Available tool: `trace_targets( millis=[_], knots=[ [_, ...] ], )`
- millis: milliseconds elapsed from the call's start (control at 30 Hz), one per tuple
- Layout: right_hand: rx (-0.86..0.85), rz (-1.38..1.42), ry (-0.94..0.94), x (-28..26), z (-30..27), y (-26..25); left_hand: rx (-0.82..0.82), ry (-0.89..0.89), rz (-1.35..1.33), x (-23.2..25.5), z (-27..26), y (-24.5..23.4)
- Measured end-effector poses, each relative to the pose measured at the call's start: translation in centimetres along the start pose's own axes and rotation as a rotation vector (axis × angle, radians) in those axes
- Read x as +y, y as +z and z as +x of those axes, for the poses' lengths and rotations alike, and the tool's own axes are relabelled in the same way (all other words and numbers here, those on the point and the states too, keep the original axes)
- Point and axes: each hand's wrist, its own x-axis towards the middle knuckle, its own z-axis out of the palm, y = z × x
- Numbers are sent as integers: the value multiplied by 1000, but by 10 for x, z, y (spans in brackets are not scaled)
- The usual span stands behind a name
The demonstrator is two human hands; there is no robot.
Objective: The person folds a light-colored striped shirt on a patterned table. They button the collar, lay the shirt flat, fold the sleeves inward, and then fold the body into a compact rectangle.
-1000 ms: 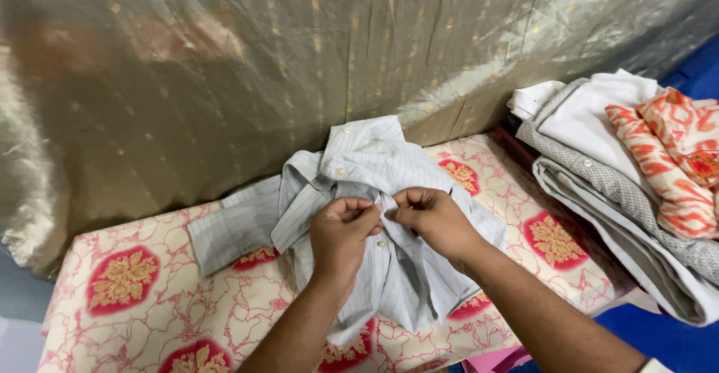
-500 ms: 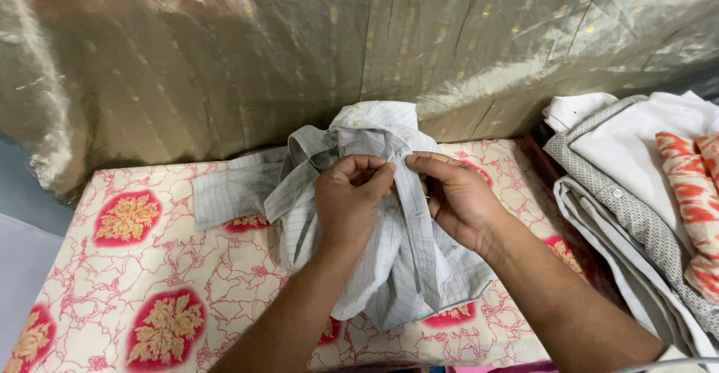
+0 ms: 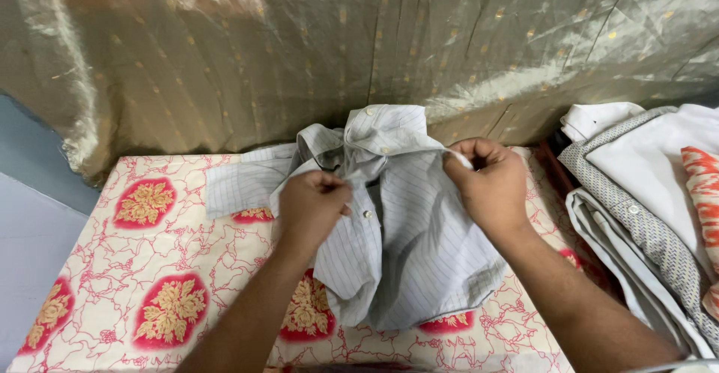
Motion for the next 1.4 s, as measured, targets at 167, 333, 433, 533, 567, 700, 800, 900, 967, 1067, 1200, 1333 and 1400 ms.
trace_targets(
  millis=[167, 333, 433, 533, 567, 700, 800, 900, 967, 1067, 1200, 1333, 1400],
  knots=[
    [-179, -254, 0, 3, -41, 32, -263, -186, -177, -7, -30, 40],
    [-277, -219, 90, 6, -60, 33, -269, -387, -316, -6, -46, 42],
    [-278, -405, 31, 3, -62, 29, -282, -451, -325, -1, -46, 38],
    [-278, -394, 1, 0, -62, 28, -288, -463, -243, 5, -44, 37],
    [-280, -388, -12, 0, -63, 28, -284, -466, -244, 6, -44, 38],
    [-285, -363, -80, -2, -63, 28, -275, -482, -244, 6, -41, 39],
    [-300, -395, -39, -2, -63, 27, -303, -479, -250, 3, -37, 38],
    [-312, -415, -64, -1, -63, 28, -301, -512, -259, -1, -35, 35],
    [-317, -408, -88, -1, -63, 29, -310, -545, -307, -3, -34, 34],
    [-332, -403, -82, 0, -61, 31, -296, -590, -335, -4, -33, 31],
    [-342, -443, -189, 3, -60, 31, -273, -612, -368, 0, -34, 29],
    [-286, -289, 46, 8, -64, 38, -264, -516, -271, 7, -34, 29],
    [-224, -190, 165, 9, -65, 44, -267, -432, -199, 10, -35, 30]
  ],
)
